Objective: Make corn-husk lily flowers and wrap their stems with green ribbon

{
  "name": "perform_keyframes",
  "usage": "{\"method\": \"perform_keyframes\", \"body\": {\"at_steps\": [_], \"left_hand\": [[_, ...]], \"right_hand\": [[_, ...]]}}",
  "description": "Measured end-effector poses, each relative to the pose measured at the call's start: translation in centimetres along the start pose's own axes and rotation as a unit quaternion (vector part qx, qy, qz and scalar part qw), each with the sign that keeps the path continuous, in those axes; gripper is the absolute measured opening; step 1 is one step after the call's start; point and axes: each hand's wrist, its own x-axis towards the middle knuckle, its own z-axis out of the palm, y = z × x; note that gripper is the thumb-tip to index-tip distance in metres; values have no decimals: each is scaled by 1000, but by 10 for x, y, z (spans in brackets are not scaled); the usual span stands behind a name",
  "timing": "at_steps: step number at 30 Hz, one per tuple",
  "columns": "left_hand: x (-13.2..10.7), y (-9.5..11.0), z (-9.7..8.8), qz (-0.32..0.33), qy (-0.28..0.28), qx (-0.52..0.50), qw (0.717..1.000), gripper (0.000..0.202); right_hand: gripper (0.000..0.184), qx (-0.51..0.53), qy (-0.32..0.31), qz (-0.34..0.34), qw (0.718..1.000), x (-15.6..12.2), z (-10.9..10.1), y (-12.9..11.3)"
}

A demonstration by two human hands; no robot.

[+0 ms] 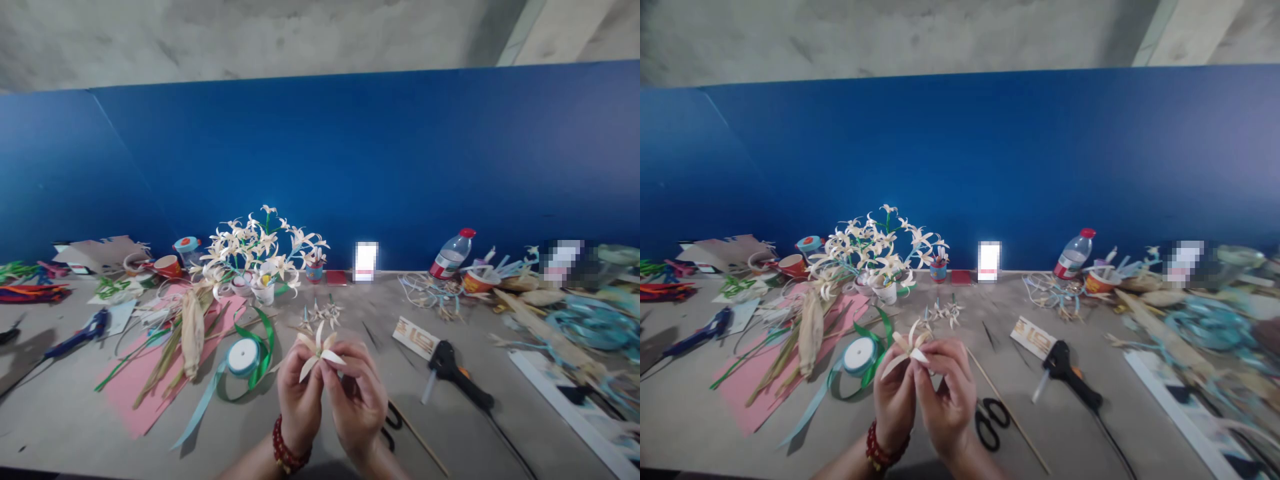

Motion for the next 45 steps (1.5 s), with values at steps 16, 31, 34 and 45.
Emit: {"method": "perform_keyframes", "body": {"at_steps": [16, 31, 34, 45], "left_hand": [[2, 0, 3, -22, 23, -11, 999, 13], [4, 3, 3, 9, 20, 24, 999, 11], [5, 7, 5, 34, 10, 23, 999, 13], [6, 9, 5, 55, 22, 27, 998, 9]], "right_hand": [[27, 35, -25, 47, 998, 6, -3, -3], [20, 6, -19, 48, 999, 10, -5, -4], [18, 7, -22, 53, 998, 12, -6, -5], [17, 21, -31, 64, 997, 15, -7, -5]]}}
